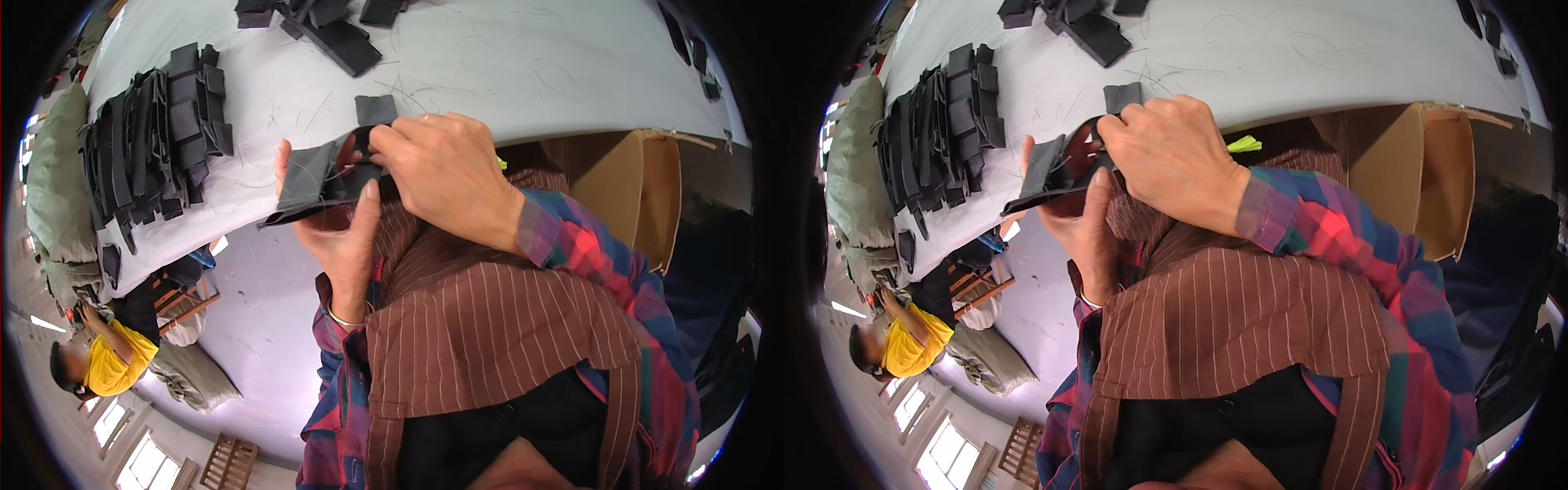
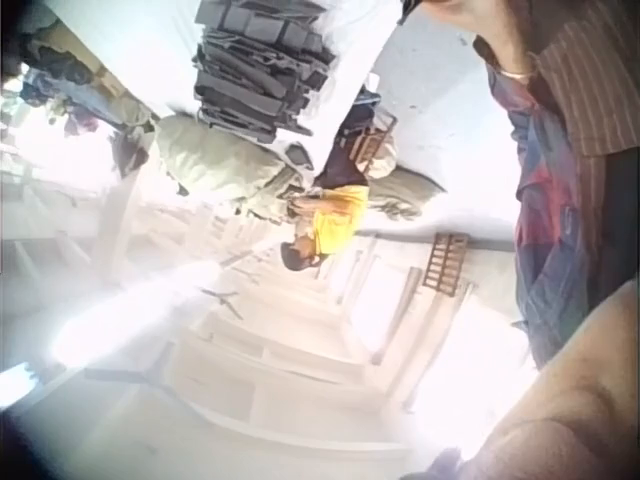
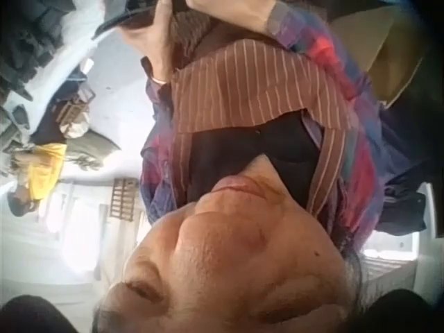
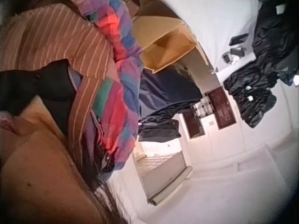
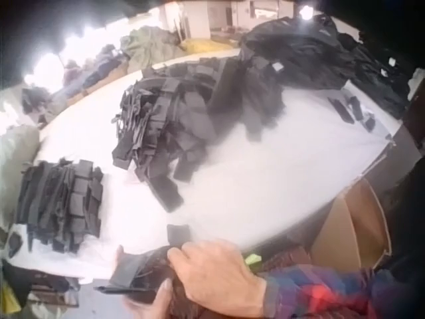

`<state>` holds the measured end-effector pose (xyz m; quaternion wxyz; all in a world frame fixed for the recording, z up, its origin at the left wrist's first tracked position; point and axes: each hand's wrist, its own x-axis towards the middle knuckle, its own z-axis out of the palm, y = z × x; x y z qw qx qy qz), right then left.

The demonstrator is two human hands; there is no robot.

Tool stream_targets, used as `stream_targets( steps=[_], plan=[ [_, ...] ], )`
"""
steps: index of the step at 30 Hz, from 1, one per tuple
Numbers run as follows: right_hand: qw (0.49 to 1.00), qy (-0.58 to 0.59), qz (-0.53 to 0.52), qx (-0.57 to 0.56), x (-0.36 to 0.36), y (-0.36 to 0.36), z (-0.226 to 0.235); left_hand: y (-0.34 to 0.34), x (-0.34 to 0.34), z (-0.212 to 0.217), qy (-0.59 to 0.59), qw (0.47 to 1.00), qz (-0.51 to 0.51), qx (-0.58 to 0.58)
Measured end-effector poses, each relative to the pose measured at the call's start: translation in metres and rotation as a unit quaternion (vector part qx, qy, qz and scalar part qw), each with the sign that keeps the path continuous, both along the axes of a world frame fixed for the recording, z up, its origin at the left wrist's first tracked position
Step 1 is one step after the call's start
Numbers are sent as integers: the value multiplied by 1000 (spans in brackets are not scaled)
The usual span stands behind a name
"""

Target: Trimming excess threads from black fabric pieces using thread snips.

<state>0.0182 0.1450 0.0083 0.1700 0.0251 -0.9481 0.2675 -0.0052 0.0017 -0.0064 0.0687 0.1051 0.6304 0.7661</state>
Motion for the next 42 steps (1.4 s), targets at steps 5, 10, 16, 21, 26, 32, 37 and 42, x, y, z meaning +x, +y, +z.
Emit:
stream_targets(
  steps=[5, 10, 16, 21, 26, 32, 37, 42],
  plan=[
    [1000, -3, -13, 15, -1, -2, -3, 1, 0, 1, 6, 1000, 2, -5],
    [1000, 1, 5, 7, -2, -1, -5, 3, 0, -1, 8, 1000, 4, -14],
    [999, -29, 2, 24, -2, -2, -1, -1, 1, -1, -2, 1000, 8, -26],
    [1000, -10, 3, -10, 1, 6, 0, -2, -3, 6, 20, 999, 15, -41],
    [980, -60, 13, -187, 9, 29, 14, -29, -25, 22, -80, 992, -19, 100],
    [962, 10, 53, -269, 10, 32, 8, -23, -22, 18, -127, 984, -61, 110],
    [976, 50, 69, -199, 1, 27, 2, -11, -12, 19, -178, 973, -98, 107],
    [982, 104, 93, -129, -3, 27, -6, -5, -6, 16, -213, 964, -103, 125]
  ],
)
